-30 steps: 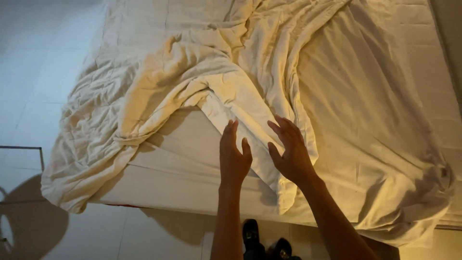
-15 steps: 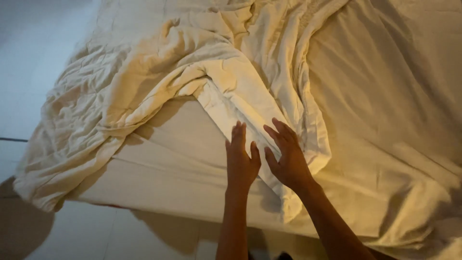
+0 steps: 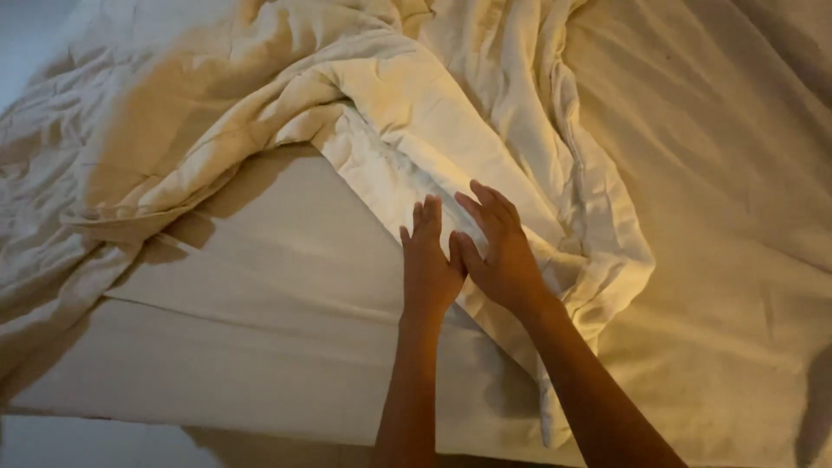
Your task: The person smooths and arranges a white duvet on a bed. They pull the duvet taut, fold the edges, and adjust the fabric to cover the mattress evenly.
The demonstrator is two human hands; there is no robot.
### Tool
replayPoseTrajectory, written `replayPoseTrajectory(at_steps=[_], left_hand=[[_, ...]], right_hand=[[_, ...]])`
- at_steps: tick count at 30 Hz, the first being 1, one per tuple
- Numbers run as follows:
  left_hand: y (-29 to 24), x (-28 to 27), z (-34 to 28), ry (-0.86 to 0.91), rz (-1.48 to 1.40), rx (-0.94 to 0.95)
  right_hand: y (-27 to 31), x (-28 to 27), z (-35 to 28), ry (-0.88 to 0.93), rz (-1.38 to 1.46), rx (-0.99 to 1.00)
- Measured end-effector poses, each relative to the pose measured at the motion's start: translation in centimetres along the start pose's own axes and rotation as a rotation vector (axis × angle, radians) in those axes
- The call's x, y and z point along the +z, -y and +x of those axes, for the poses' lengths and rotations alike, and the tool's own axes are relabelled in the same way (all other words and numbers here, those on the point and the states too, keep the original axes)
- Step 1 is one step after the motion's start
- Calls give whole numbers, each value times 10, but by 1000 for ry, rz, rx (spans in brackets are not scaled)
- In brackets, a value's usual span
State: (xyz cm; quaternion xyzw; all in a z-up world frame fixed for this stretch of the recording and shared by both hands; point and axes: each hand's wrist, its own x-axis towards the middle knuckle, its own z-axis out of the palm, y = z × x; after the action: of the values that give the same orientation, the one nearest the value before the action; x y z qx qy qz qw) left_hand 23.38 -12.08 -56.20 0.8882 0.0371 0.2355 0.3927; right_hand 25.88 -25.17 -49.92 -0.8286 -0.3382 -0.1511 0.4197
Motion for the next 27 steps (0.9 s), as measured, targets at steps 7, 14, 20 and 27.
replayPoseTrajectory(at_steps=[7, 14, 20, 27], left_hand=[[54, 47, 0, -96, 133, 109], [99, 78, -5, -134, 357, 153], [106, 86, -6, -220, 377, 179], [98, 83, -10, -237, 439, 44]], right_hand=[[-76, 45, -28, -57, -62, -137], [-117, 61, -46, -71, -194, -276], [-118, 61, -51, -87, -189, -305], [-112, 68, -60, -20, -446, -270]])
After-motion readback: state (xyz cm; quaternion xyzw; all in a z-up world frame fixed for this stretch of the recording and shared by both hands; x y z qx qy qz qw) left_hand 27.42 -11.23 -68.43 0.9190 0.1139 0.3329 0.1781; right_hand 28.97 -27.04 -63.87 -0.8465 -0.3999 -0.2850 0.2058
